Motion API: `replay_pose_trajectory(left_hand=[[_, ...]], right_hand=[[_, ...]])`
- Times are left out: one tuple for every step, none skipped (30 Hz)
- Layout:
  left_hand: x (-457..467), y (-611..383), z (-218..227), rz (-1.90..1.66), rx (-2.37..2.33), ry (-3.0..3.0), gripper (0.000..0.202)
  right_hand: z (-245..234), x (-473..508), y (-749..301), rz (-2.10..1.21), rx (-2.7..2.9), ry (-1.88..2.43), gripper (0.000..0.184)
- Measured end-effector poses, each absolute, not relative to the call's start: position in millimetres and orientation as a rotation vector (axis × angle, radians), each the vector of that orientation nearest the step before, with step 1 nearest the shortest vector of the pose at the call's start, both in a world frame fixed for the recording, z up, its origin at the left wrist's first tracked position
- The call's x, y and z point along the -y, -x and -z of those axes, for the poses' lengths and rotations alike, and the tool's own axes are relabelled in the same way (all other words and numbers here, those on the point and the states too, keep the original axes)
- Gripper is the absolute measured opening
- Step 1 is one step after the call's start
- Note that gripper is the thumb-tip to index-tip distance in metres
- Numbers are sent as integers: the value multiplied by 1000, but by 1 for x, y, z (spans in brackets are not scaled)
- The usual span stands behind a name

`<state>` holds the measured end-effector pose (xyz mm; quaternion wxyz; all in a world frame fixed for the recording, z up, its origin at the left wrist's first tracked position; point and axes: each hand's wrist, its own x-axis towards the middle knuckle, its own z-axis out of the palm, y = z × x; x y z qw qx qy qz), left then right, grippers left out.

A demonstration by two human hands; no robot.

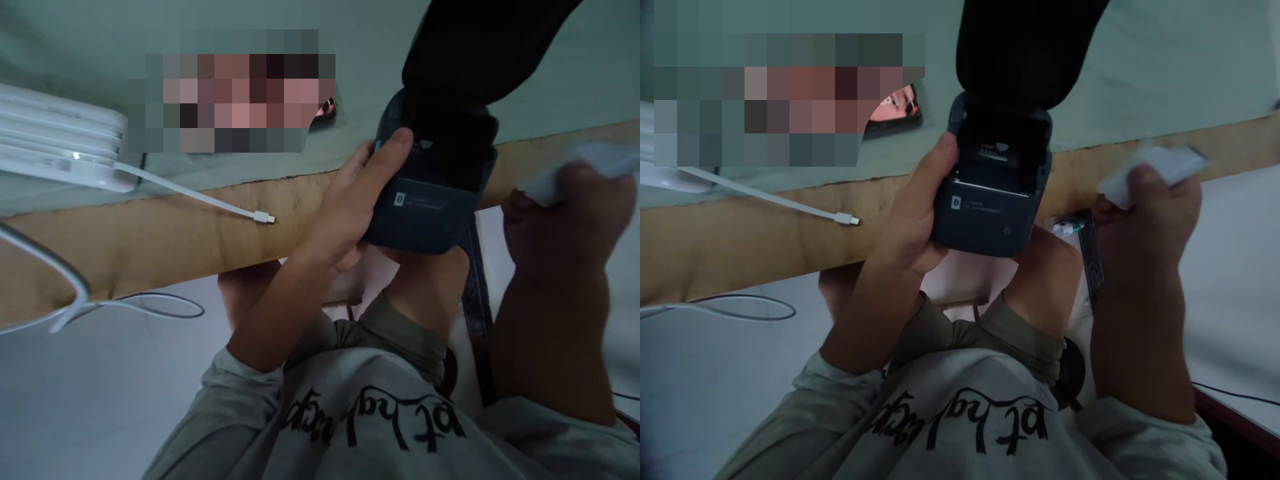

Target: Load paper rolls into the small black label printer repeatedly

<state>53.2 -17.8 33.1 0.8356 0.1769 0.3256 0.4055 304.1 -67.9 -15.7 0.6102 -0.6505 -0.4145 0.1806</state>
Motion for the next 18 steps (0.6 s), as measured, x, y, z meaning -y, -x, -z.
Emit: replay_pose_trajectory(left_hand=[[18, -53, -30, -867, -673, -380, 18], [18, -53, -28, -872, -642, -392, 19], [19, -52, -25, -880, -604, -402, 19], [19, -52, -22, -895, -568, -409, 20], [19, -51, -19, -920, -540, -411, 21], [19, -50, -17, -960, -520, -406, 22], [19, -49, -14, -1001, -501, -398, 23], [20, -49, -13, -1043, -484, -389, 23], [20, -49, -11, -1075, -463, -384, 24], [20, -48, -10, -1095, -446, -375, 25], [20, -48, -10, -1098, -439, -361, 25], [20, -48, -9, -1100, -441, -344, 24], [20, -48, -10, -1111, -447, -325, 22], [20, -48, -10, -1128, -454, -311, 21], [20, -48, -11, -1148, -460, -299, 21], [19, -48, -12, -1170, -466, -292, 22], [19, -48, -14, -1189, -482, -288, 22], [18, -48, -16, -1182, -528, -285, 23]], right_hand=[[17, 64, -302, -332, 988, 1534, 45], [15, 60, -300, -231, 1039, 1567, 41], [12, 56, -297, -132, 1121, 1597, 38], [7, 51, -295, -49, 1223, 1615, 34], [2, 46, -294, 8, 1324, 1624, 31], [-1, 41, -294, 33, 1403, 1621, 30], [-2, 35, -296, 38, 1452, 1620, 34], [0, 29, -298, 48, 1467, 1622, 38], [4, 24, -301, 51, 1467, 1646, 42], [10, 20, -305, 54, 1449, 1685, 46], [15, 18, -308, 40, 1435, 1720, 52], [20, 17, -310, 28, 1440, 1722, 58], [22, 18, -310, 39, 1461, 1689, 62], [21, 21, -308, 74, 1488, 1630, 64], [17, 24, -304, 127, 1520, 1554, 64], [10, 28, -296, 205, 1557, 1468, 60], [1, 32, -287, 256, 1569, 1443, 52], [-7, 34, -276, 291, 1584, 1416, 47]])
